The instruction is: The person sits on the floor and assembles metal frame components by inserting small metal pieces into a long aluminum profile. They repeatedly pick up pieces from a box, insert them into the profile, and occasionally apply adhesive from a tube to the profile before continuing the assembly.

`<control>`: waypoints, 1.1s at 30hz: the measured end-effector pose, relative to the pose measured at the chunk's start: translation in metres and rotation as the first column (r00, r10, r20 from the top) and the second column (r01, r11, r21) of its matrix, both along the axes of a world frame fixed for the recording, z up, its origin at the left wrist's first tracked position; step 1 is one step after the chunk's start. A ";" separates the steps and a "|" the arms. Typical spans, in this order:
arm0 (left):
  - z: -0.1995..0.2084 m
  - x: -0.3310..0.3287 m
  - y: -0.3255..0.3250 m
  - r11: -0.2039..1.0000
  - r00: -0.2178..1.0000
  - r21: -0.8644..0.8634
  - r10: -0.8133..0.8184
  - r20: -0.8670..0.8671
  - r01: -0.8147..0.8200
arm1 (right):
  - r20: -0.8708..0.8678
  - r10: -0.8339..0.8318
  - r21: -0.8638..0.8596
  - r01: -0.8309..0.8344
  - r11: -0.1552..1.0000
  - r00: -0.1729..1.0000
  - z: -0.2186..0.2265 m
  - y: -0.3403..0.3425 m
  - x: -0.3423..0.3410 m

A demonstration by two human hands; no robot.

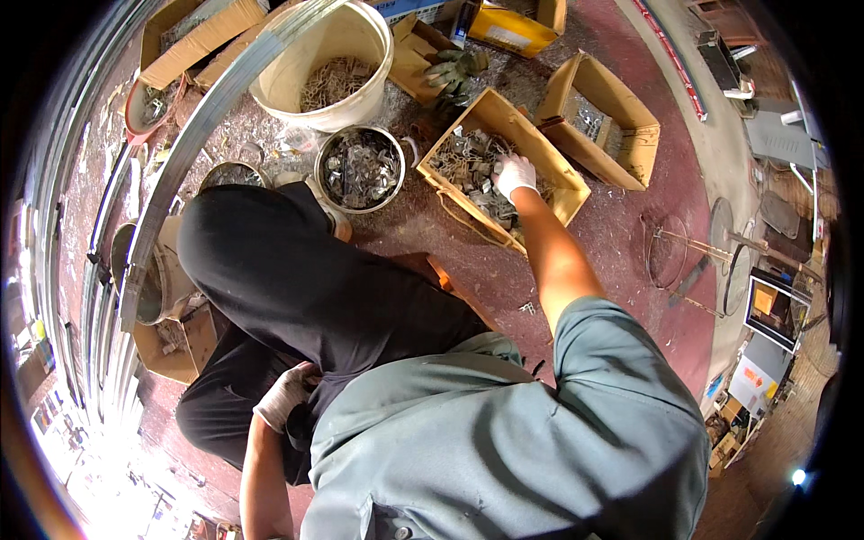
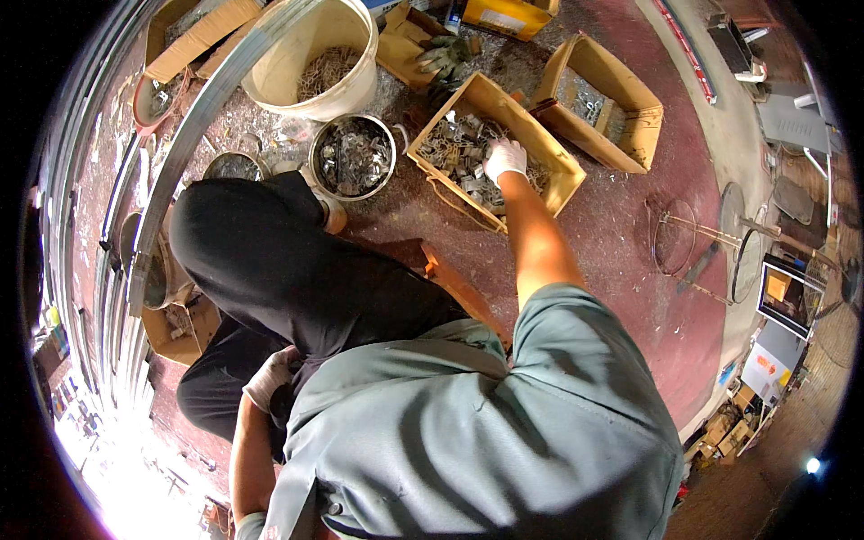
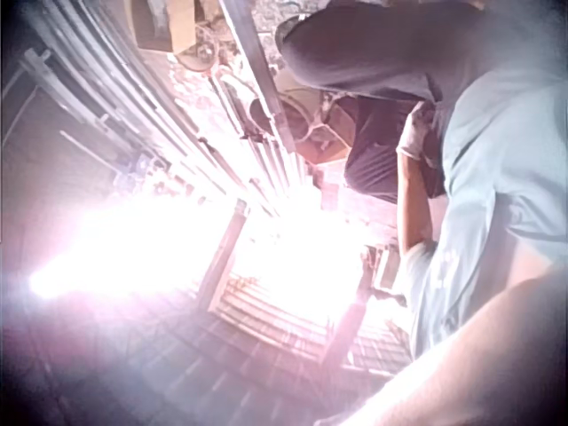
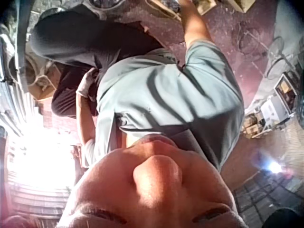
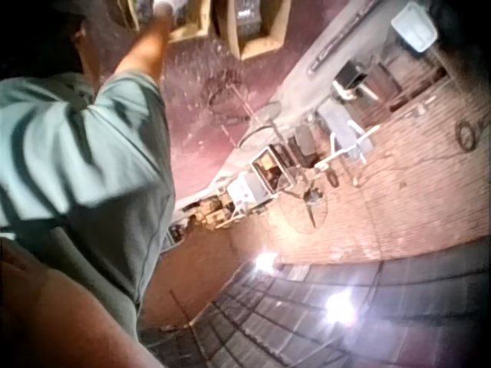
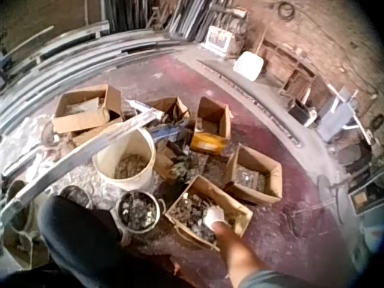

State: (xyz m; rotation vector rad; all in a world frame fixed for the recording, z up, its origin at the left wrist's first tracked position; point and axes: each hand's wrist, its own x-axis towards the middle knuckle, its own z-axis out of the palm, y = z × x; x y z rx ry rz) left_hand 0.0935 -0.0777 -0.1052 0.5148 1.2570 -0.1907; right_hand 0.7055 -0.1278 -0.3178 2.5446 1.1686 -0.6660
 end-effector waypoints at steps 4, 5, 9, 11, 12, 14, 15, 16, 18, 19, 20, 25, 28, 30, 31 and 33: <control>-0.030 -0.022 -0.021 0.803 0.929 0.486 -0.366 -0.051 0.344 | -0.015 -0.043 -0.035 0.042 0.998 0.999 -0.015 0.012 -0.007; -0.037 -0.025 -0.024 0.600 0.852 0.629 -0.479 -0.213 0.495 | -0.018 -0.057 -0.064 0.056 0.996 0.998 -0.015 0.017 -0.012; -0.030 -0.011 -0.015 0.071 0.621 0.735 -0.594 -0.512 0.674 | 0.008 -0.081 -0.077 0.082 0.994 0.997 -0.041 0.017 -0.013; -0.014 0.009 -0.007 0.034 0.636 0.785 -0.608 -0.475 0.618 | 0.041 -0.094 -0.031 0.095 0.995 0.995 -0.046 0.016 -0.017; -0.029 -0.008 -0.009 0.196 0.660 0.760 -0.653 -0.371 0.620 | 0.058 -0.063 -0.022 0.065 0.998 0.996 -0.048 0.021 -0.015; -0.047 -0.043 -0.013 0.550 0.769 0.613 -0.620 -0.154 0.567 | 0.087 -0.001 -0.012 0.002 1.000 0.996 -0.052 0.026 -0.014; -0.042 -0.040 -0.011 0.745 0.851 0.466 -0.523 -0.038 0.478 | 0.137 0.080 0.034 -0.086 0.996 0.987 -0.050 0.024 -0.012; -0.029 -0.028 -0.009 0.894 0.925 0.278 -0.378 0.042 0.352 | 0.112 0.083 0.055 -0.090 0.994 0.990 -0.045 0.024 -0.010; -0.006 -0.016 0.000 0.989 0.988 -0.032 -0.139 0.065 0.142 | 0.063 0.080 0.104 -0.086 0.991 0.995 -0.034 0.025 -0.003; 0.004 -0.010 0.004 0.984 0.999 -0.177 -0.019 0.032 0.024 | 0.047 0.156 0.106 -0.160 0.981 0.987 -0.034 0.023 0.002; 0.012 -0.003 0.011 0.966 1.000 -0.257 0.022 -0.006 -0.023 | 0.038 0.172 0.110 -0.176 0.978 0.984 -0.041 0.018 0.006; 0.014 0.002 0.026 0.895 0.896 -0.031 -0.444 0.025 0.444 | -0.036 -0.109 0.167 0.114 0.979 0.993 -0.024 0.032 -0.004; 0.016 0.000 0.028 0.737 0.748 0.224 -0.662 0.049 0.637 | 0.018 -0.117 0.261 0.108 0.959 0.993 -0.044 0.032 0.006; 0.020 0.007 0.027 0.848 0.839 0.124 -0.529 0.124 0.516 | -0.078 0.025 0.202 -0.009 0.979 0.997 -0.050 0.038 0.011; 0.012 0.000 0.024 0.954 0.967 -0.177 -0.220 0.133 0.241 | -0.139 0.056 -0.009 -0.058 0.998 0.989 -0.057 0.044 0.018; -0.019 -0.023 -0.010 0.919 0.984 -0.364 0.174 0.040 -0.148 | -0.168 0.082 -0.095 -0.099 0.991 0.982 -0.068 0.049 0.019</control>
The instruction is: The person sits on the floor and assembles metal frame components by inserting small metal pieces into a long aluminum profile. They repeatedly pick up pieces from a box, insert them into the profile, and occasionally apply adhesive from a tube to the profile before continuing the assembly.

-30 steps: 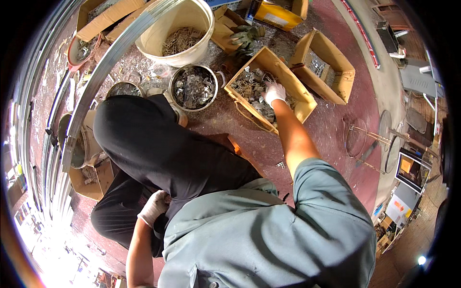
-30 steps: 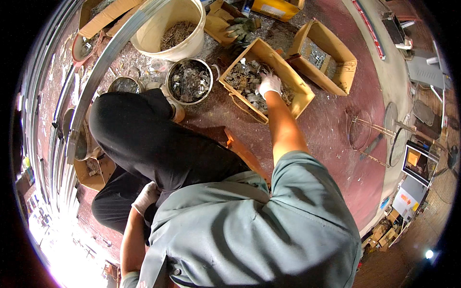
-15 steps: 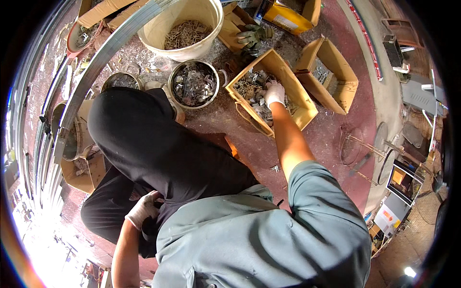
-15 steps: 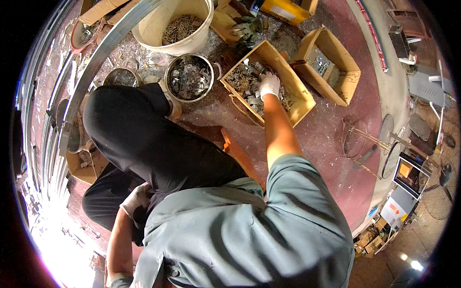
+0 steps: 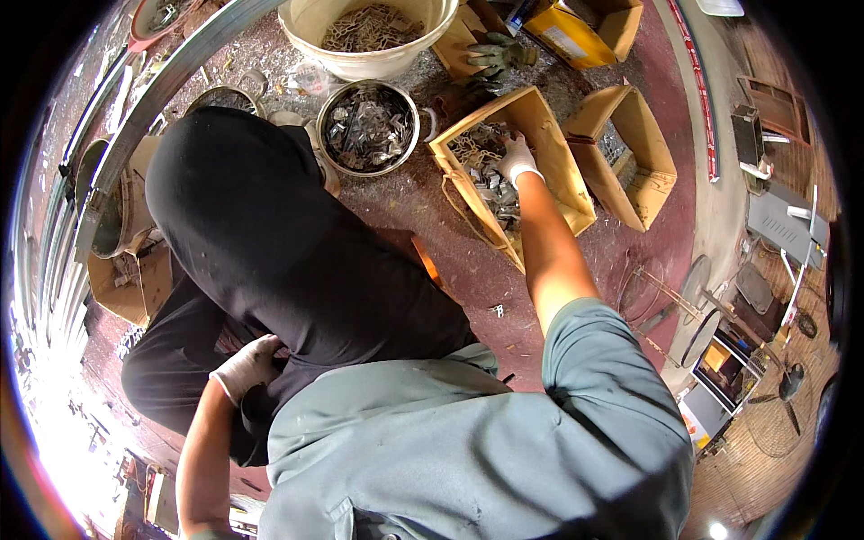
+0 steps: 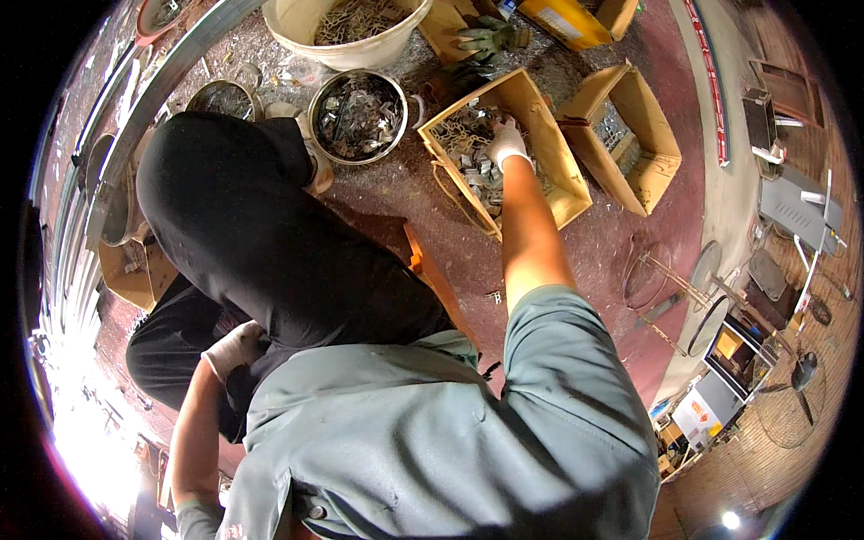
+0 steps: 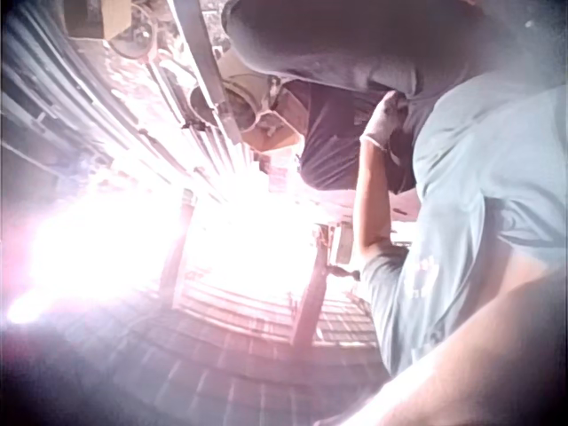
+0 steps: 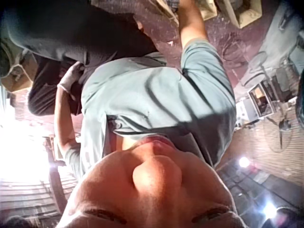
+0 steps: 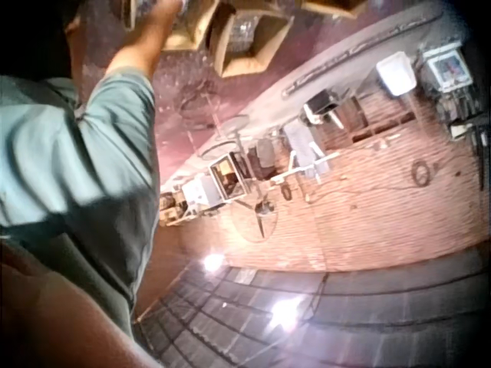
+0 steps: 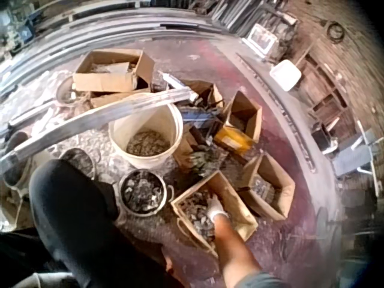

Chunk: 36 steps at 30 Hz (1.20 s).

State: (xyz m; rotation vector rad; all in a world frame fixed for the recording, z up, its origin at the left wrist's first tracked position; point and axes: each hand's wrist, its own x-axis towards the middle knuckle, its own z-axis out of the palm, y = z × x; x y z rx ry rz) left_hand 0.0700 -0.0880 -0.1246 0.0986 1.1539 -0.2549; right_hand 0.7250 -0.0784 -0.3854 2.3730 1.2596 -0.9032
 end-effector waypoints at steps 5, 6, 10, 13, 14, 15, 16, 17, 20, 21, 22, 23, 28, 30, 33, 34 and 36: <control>-0.013 0.014 -0.001 -0.105 0.469 0.772 -0.741 -0.482 0.627 | 0.084 0.390 -0.378 -0.333 0.864 0.917 0.014 -0.005 -0.014; 0.008 0.039 0.015 -0.162 0.459 0.772 -0.722 -0.517 0.614 | 0.095 0.369 -0.413 -0.300 0.860 0.925 0.023 -0.008 -0.020; 0.011 0.048 0.017 -0.254 0.490 0.760 -0.634 -0.598 0.599 | -0.010 0.752 -0.618 -0.596 0.514 0.659 0.040 -0.002 -0.031; 0.013 0.045 0.013 -0.166 0.665 0.844 -0.545 -0.510 0.511 | 0.019 0.684 -0.580 -0.549 0.602 0.729 0.033 -0.004 -0.028; 0.005 0.038 0.009 0.152 0.802 0.878 -0.499 -0.328 0.453 | 0.048 0.358 -0.405 -0.310 0.860 0.932 0.029 -0.005 -0.024; -0.012 0.024 0.004 0.449 0.911 0.831 -0.382 -0.155 0.330 | 0.054 0.300 -0.348 -0.264 0.900 0.952 0.027 -0.007 -0.020; -0.014 0.025 0.001 0.557 0.950 0.790 -0.296 -0.098 0.255 | 0.055 0.243 -0.288 -0.217 0.932 0.968 0.033 -0.009 -0.021; -0.007 0.037 0.008 0.650 0.977 0.740 -0.207 -0.045 0.172 | 0.057 0.176 -0.229 -0.159 0.960 0.983 0.032 -0.011 -0.017; -0.006 0.022 -0.003 0.428 0.931 0.843 -0.304 -0.204 0.324 | 0.109 0.325 -0.222 -0.296 0.929 0.939 0.033 -0.008 -0.018; -0.017 0.013 -0.008 0.581 0.968 0.779 -0.215 -0.133 0.236 | 0.109 0.372 -0.227 -0.341 0.912 0.922 0.034 -0.006 -0.021; -0.019 0.017 -0.006 0.712 0.991 0.690 -0.117 -0.067 0.131 | 0.080 0.362 -0.245 -0.334 0.910 0.929 0.033 -0.005 -0.019; -0.020 0.020 -0.005 0.815 1.000 0.579 -0.008 -0.016 0.016 | 0.101 0.327 -0.196 -0.304 0.932 0.940 0.032 -0.008 -0.018; 0.020 0.035 0.009 0.579 0.947 0.774 -0.309 -0.081 0.255 | 0.101 0.147 0.020 -0.150 0.989 0.984 0.041 -0.021 -0.028; 0.023 0.028 0.010 0.673 0.967 0.713 -0.254 -0.028 0.198 | 0.096 0.176 0.018 -0.178 0.984 0.980 0.037 -0.016 -0.030; 0.039 0.042 0.024 0.624 0.900 0.678 -0.415 -0.134 0.389 | 0.101 0.143 -0.051 -0.138 0.989 0.985 0.035 -0.005 -0.032; 0.038 0.043 0.022 0.734 0.940 0.599 -0.328 -0.098 0.319 | 0.085 0.122 -0.077 -0.116 0.990 0.989 0.031 0.001 -0.030; 0.021 0.024 0.018 0.469 0.796 0.734 -0.583 -0.160 0.491 | 0.077 0.139 -0.119 -0.130 0.984 0.987 0.023 0.000 -0.026</control>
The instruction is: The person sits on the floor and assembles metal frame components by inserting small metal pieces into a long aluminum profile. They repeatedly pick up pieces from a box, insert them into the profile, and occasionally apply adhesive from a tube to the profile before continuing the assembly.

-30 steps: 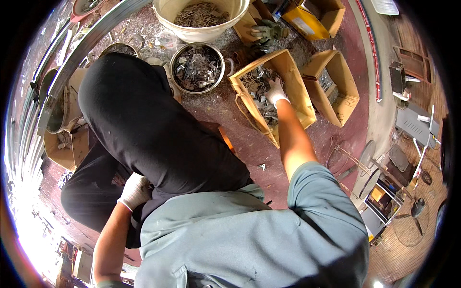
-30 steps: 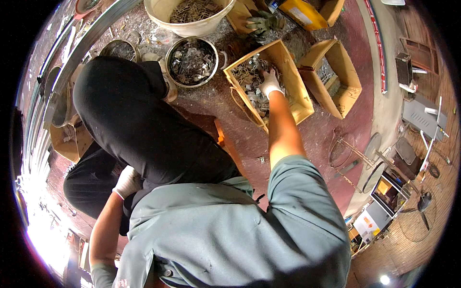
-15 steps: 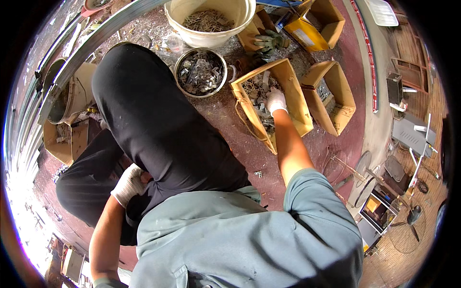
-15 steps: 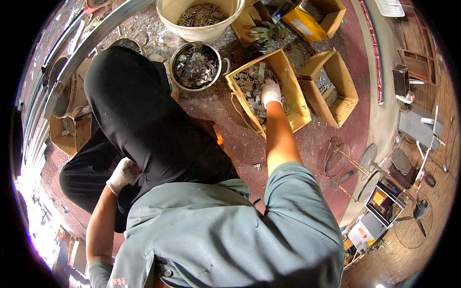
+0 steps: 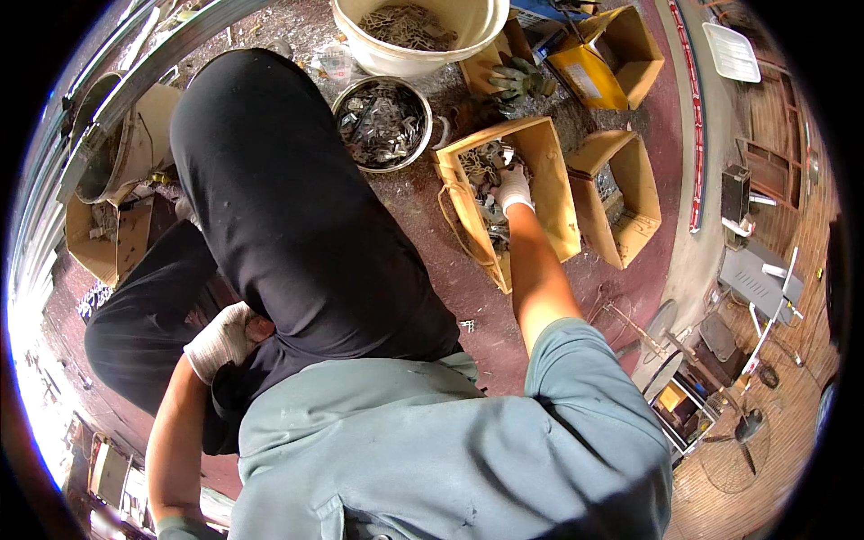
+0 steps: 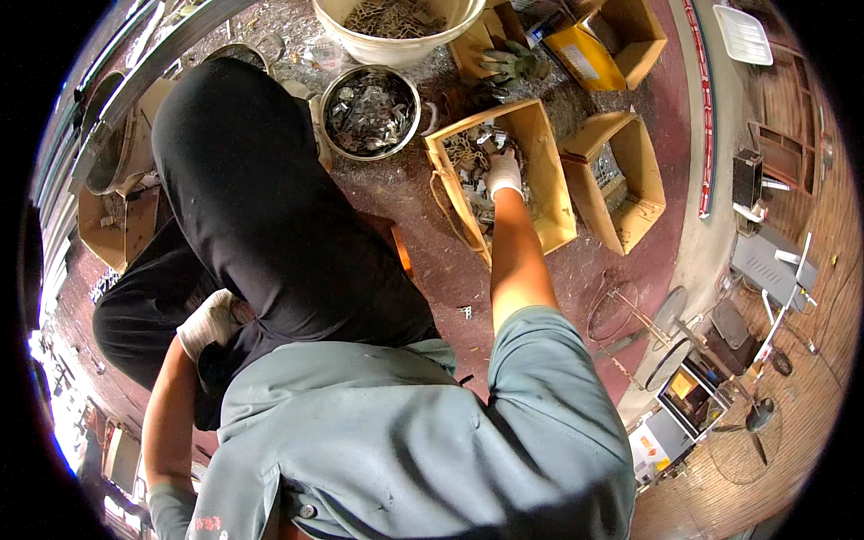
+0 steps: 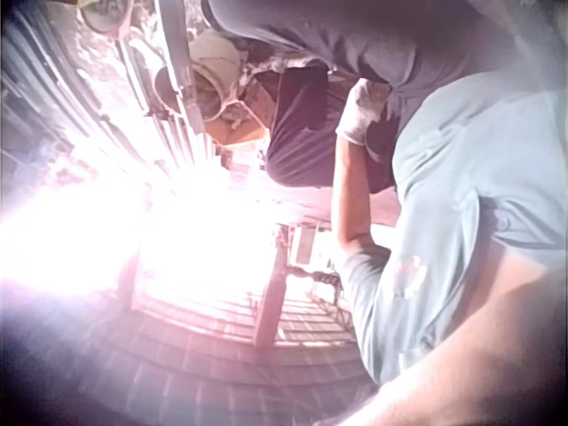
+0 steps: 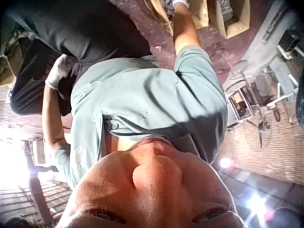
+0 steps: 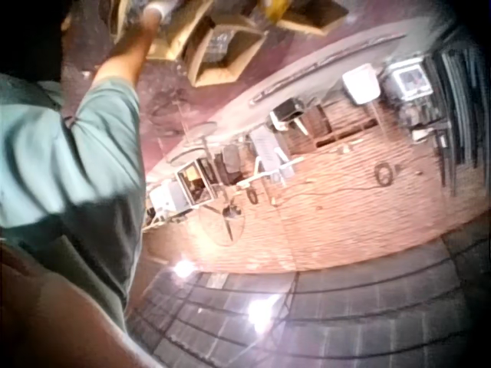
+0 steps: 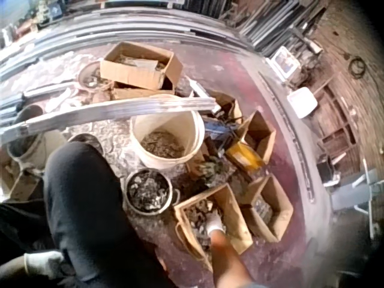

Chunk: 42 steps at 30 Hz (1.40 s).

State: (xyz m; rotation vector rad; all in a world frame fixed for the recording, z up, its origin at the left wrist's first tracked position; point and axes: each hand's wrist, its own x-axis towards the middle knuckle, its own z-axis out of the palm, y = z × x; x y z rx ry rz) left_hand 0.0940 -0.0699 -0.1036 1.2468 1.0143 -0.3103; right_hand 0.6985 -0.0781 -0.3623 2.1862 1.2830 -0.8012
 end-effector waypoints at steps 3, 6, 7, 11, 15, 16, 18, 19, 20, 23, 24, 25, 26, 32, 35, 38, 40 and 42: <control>-0.012 -0.001 -0.005 0.996 0.996 0.034 0.078 0.045 -0.080 | 0.005 -0.005 -0.035 0.005 0.999 1.000 -0.005 -0.001 0.001; 0.003 0.020 0.010 0.989 0.993 -0.099 0.110 0.039 -0.106 | 0.029 0.049 -0.049 -0.047 0.998 0.998 0.012 0.001 -0.015; 0.007 0.023 0.015 0.967 0.988 -0.216 0.147 0.043 -0.134 | 0.044 0.065 -0.081 -0.061 0.995 0.997 0.019 0.002 -0.018; 0.000 0.009 0.008 0.992 0.985 0.029 0.118 0.123 -0.122 | -0.030 -0.091 0.216 0.095 0.972 0.995 -0.006 -0.016 -0.003; -0.036 -0.010 -0.003 0.953 0.959 -0.192 0.258 0.115 -0.234 | -0.115 -0.163 0.233 0.186 0.955 0.980 0.004 -0.020 0.001; -0.039 -0.007 -0.002 0.921 0.941 -0.264 0.323 0.099 -0.288 | -0.074 -0.108 0.190 0.120 0.974 0.991 0.006 -0.017 0.001; -0.043 -0.004 -0.001 0.840 0.899 -0.380 0.435 0.043 -0.388 | -0.035 -0.099 0.108 0.102 0.989 0.994 0.011 -0.007 0.006; -0.039 0.000 0.000 0.794 0.876 -0.423 0.482 0.004 -0.436 | -0.018 -0.093 0.063 0.094 0.994 0.996 0.014 -0.003 0.008; -0.033 0.005 0.001 0.742 0.849 -0.464 0.526 -0.044 -0.483 | -0.097 -0.158 0.038 0.162 0.986 0.983 0.017 -0.003 0.009; -0.010 0.023 0.005 0.998 0.989 0.021 0.054 0.136 -0.057 | -0.149 -0.122 -0.075 0.112 0.991 0.981 0.015 0.006 0.007; -0.050 -0.005 -0.018 0.957 0.969 -0.174 0.242 0.042 -0.231 | -0.154 -0.109 -0.059 0.101 0.993 0.982 0.015 0.009 0.004; -0.065 -0.018 -0.023 0.981 0.986 -0.114 0.161 0.052 -0.154 | -0.143 -0.074 -0.083 0.063 0.995 0.987 0.012 0.013 0.005; -0.070 -0.023 -0.023 0.996 0.995 -0.053 0.075 0.057 -0.072 | -0.132 -0.041 -0.108 0.027 0.994 0.990 0.008 0.015 0.007; -0.022 0.010 0.005 0.900 0.933 0.246 -0.353 -0.072 0.359 | -0.128 -0.057 -0.147 0.038 0.988 0.990 0.000 0.016 0.017; -0.008 0.021 0.007 0.817 0.894 0.362 -0.419 -0.161 0.448 | -0.112 -0.085 -0.089 0.075 0.993 0.990 0.000 0.013 0.010; -0.003 0.029 0.014 0.726 0.842 0.430 -0.494 -0.217 0.537 | -0.048 -0.160 -0.030 0.159 0.987 0.986 -0.013 0.007 0.006; -0.005 0.031 0.017 0.706 0.843 0.463 -0.482 -0.238 0.535 | -0.065 -0.192 -0.032 0.191 0.981 0.979 -0.023 0.005 0.010; -0.003 0.034 0.020 0.713 0.844 0.453 -0.478 -0.244 0.535 | -0.104 -0.230 -0.040 0.227 0.973 0.968 -0.027 0.008 0.009</control>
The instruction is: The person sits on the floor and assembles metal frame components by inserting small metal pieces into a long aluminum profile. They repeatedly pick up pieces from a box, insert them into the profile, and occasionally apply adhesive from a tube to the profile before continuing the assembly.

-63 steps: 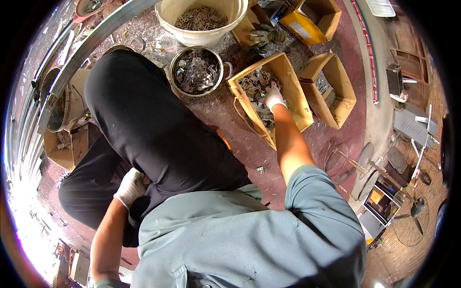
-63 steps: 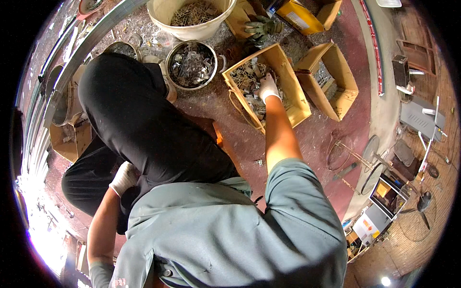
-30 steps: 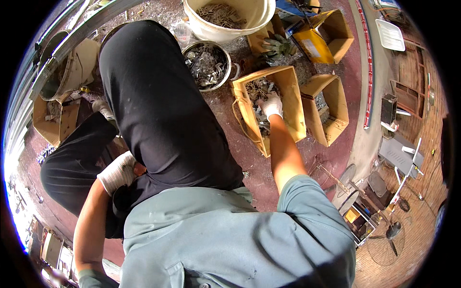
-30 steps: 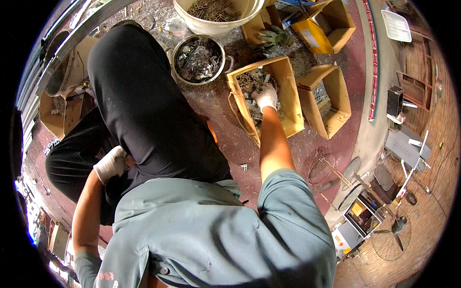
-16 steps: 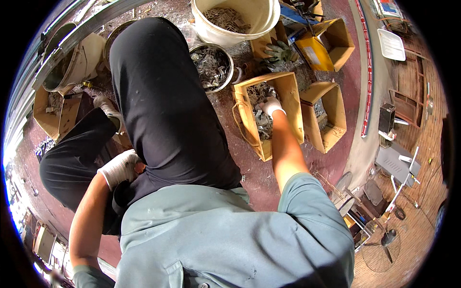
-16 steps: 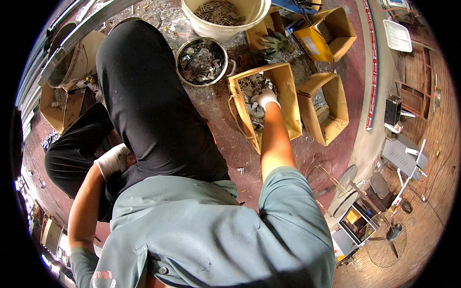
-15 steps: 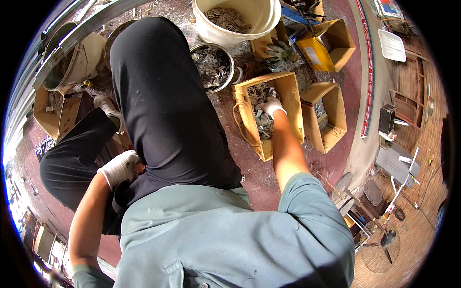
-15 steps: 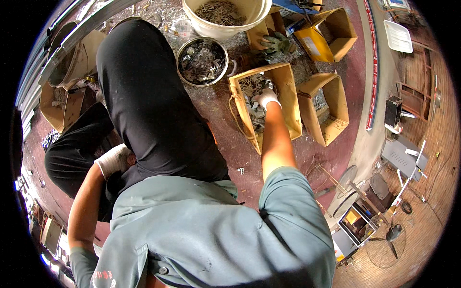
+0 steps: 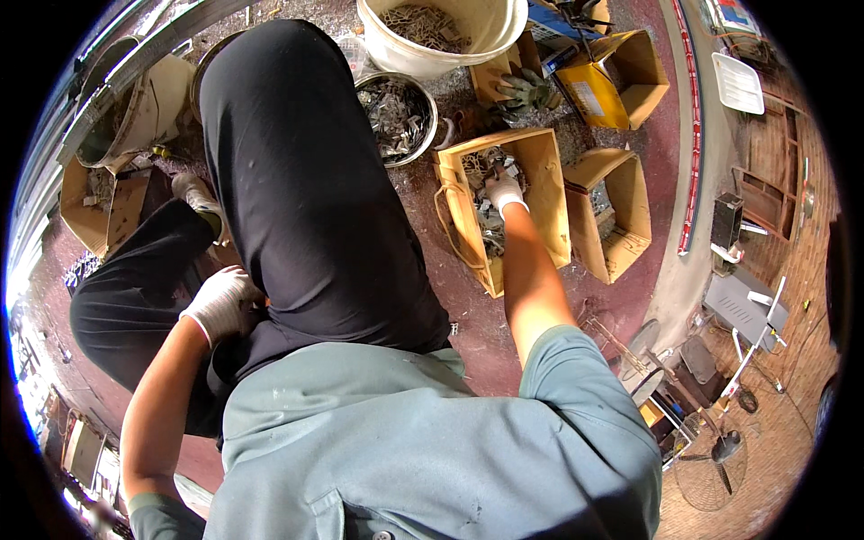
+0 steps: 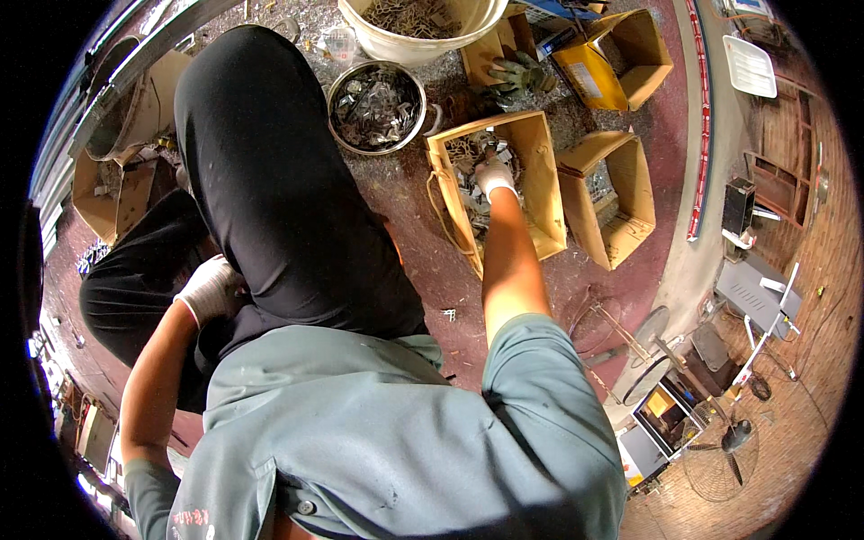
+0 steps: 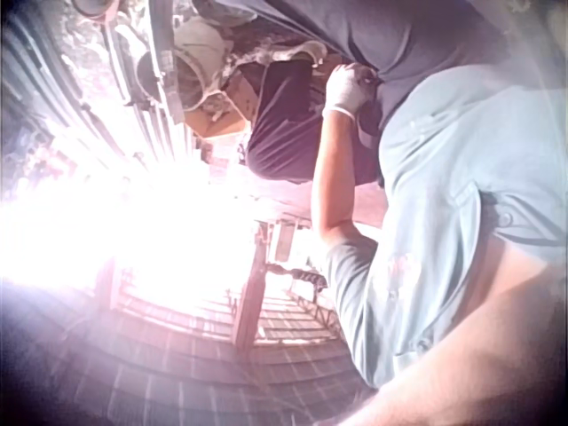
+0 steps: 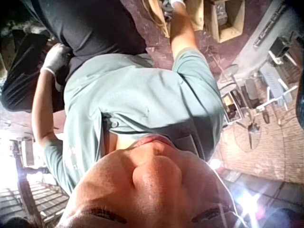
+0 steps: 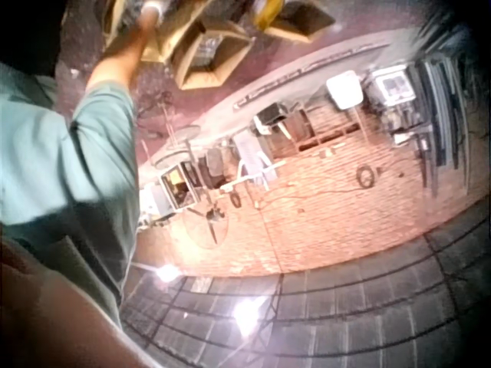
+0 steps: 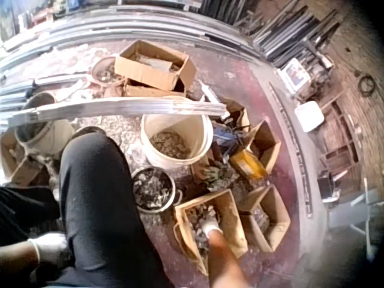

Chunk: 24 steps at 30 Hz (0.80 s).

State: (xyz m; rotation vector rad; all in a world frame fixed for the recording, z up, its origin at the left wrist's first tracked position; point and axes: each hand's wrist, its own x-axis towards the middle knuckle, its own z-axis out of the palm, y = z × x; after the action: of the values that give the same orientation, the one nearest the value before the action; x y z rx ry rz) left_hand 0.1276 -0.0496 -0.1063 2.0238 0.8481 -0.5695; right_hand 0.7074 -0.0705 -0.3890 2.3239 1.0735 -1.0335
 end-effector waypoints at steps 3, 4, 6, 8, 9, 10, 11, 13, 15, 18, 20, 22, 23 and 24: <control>-0.005 -0.004 -0.010 0.998 0.998 0.069 -0.011 0.064 0.006 | 0.002 0.016 0.104 -0.016 0.994 1.000 0.008 0.003 -0.019; -0.006 -0.004 -0.011 0.994 0.994 0.107 -0.029 0.106 0.018 | 0.008 -0.024 0.106 0.023 0.994 1.000 0.006 0.003 -0.019; -0.007 -0.005 -0.012 0.990 0.992 0.143 -0.023 0.127 0.005 | 0.053 -0.106 0.092 0.101 0.991 0.993 0.001 0.006 -0.020; -0.008 -0.002 -0.010 0.983 0.989 0.185 -0.036 0.145 0.009 | 0.062 -0.226 0.125 0.217 0.968 0.972 -0.004 0.002 -0.017; -0.009 -0.001 -0.009 0.978 0.987 0.210 -0.049 0.151 0.017 | 0.081 -0.226 0.126 0.215 0.968 0.971 -0.006 -0.001 -0.014; -0.009 -0.001 -0.010 0.971 0.987 0.236 -0.057 0.149 0.020 | 0.093 -0.220 0.128 0.207 0.970 0.971 0.002 0.002 -0.019; -0.006 0.000 -0.013 0.970 0.989 0.242 -0.043 0.145 0.007 | 0.106 -0.212 0.134 0.197 0.971 0.972 0.014 0.008 -0.022; -0.003 0.003 -0.014 0.966 0.989 0.258 -0.022 0.148 -0.017 | 0.103 -0.193 0.088 0.184 0.979 0.976 0.037 0.012 -0.019; -0.009 -0.001 -0.013 0.957 0.987 0.290 -0.066 0.145 0.022 | 0.152 -0.156 0.049 0.150 0.988 0.976 0.048 0.009 -0.011; -0.007 0.003 -0.009 0.959 0.985 0.285 -0.042 0.165 -0.006 | 0.217 -0.151 -0.007 0.156 0.988 0.965 0.077 0.007 -0.004; -0.006 0.004 -0.007 0.966 0.980 0.258 -0.025 0.198 -0.027 | 0.233 -0.122 -0.019 0.129 0.991 0.965 0.088 -0.004 0.007; -0.005 0.003 -0.008 0.966 0.997 0.255 -0.051 0.055 0.035 | 0.099 -0.136 -0.066 0.143 0.988 0.986 0.099 -0.013 0.019; -0.004 0.004 -0.006 0.965 0.998 0.254 -0.064 -0.016 0.066 | 0.032 -0.145 -0.085 0.147 0.985 0.989 0.102 -0.016 0.028; -0.001 0.014 0.007 0.971 0.998 0.233 -0.056 -0.014 0.057 | -0.078 -0.379 -0.099 0.371 0.923 0.922 0.085 -0.042 0.057</control>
State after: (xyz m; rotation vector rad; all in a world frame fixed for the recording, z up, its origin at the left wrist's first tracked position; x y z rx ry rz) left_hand 0.1414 -0.0430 -0.1071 2.2668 0.8992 -0.5286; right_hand 0.7644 -0.1125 -0.3045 2.4897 0.6084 -1.3113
